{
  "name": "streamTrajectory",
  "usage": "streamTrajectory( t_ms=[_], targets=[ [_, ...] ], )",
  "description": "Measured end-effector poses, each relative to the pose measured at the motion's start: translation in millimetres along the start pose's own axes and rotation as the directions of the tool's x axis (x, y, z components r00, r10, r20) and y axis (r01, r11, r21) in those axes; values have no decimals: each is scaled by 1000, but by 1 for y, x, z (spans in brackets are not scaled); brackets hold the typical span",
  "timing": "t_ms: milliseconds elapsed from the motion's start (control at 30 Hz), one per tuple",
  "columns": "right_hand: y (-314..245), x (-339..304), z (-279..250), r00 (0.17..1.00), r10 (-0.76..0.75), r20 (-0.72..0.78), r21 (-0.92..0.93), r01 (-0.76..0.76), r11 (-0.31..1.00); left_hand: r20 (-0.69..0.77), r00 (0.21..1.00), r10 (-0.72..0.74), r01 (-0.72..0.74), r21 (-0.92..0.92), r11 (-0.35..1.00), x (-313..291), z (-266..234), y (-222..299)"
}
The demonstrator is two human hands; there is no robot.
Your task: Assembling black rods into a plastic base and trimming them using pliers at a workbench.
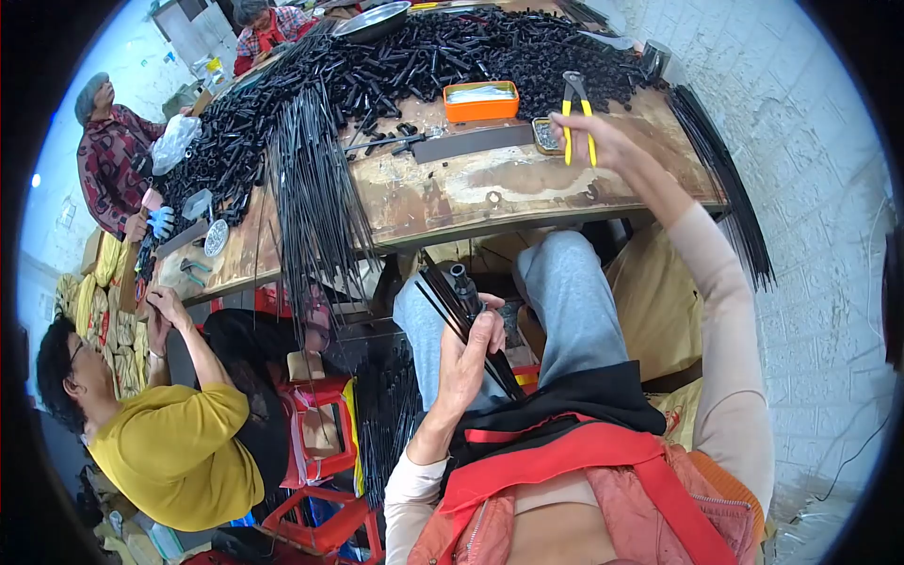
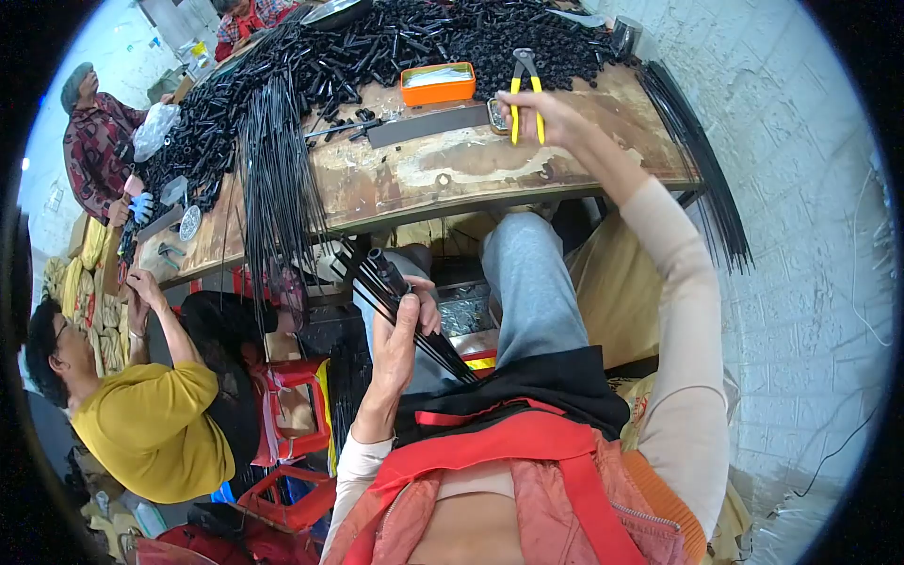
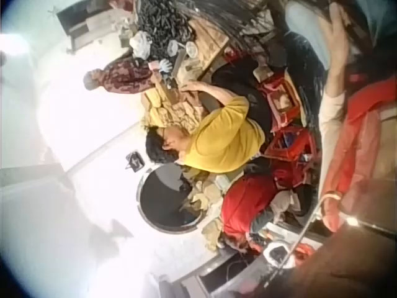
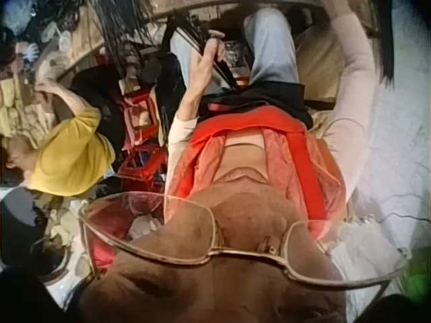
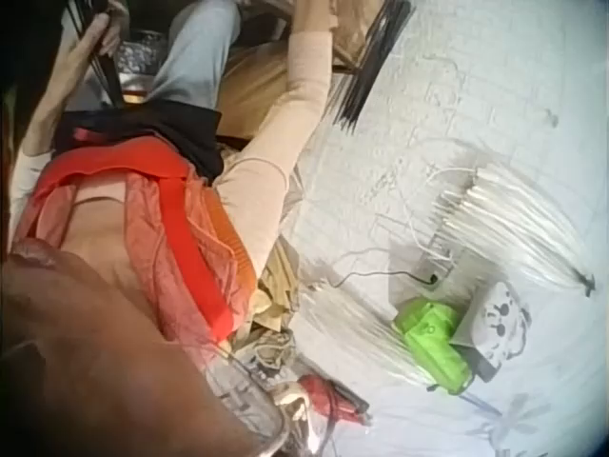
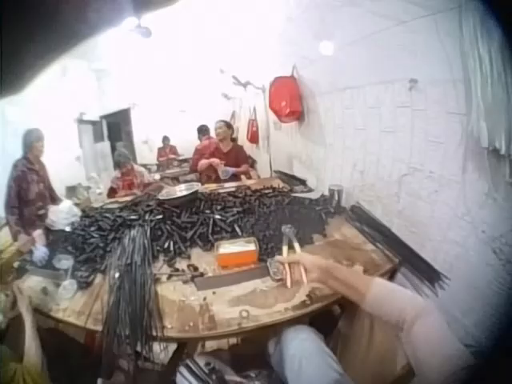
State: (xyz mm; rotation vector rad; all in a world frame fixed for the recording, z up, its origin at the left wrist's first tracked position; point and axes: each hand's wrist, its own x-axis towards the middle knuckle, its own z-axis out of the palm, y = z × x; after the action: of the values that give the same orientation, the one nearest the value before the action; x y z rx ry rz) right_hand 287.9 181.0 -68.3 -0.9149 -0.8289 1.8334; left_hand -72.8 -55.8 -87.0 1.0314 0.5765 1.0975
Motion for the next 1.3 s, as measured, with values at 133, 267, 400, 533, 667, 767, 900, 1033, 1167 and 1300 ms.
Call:
streamTrajectory(
  t_ms=[133,267,400,533,667,767,900,1033,1167,1300],
  targets=[
    [51,-74,94,998,-44,40,89,41,995,-21,1000,-1,2,4,1000,0,2,0],
    [86,-123,130,1000,-21,-7,11,21,1000,-1,1000,-5,5,13,1000,8,12,-2],
    [105,-151,144,989,-78,126,-33,83,996,81,996,-22,21,13,1000,13,22,-4],
    [120,-169,154,984,-162,75,-125,171,977,147,989,24,-32,47,998,19,33,-8],
    [128,-184,157,932,-361,16,-110,361,926,157,987,-41,29,78,997,25,37,-11],
    [130,-190,152,889,-458,-29,-125,451,884,193,980,-52,37,81,996,26,40,-15],
    [139,-195,145,875,-481,-54,-92,475,875,233,969,-88,67,95,993,29,49,-17],
    [143,-200,145,868,-495,-45,-200,478,856,252,966,-62,43,81,996,30,51,-19],
    [135,-206,157,858,-514,6,-249,499,830,274,959,-77,58,76,995,30,48,-12],
    [135,-200,171,853,-522,21,-147,519,842,234,968,-91,62,130,990,23,50,-9]
  ],
)
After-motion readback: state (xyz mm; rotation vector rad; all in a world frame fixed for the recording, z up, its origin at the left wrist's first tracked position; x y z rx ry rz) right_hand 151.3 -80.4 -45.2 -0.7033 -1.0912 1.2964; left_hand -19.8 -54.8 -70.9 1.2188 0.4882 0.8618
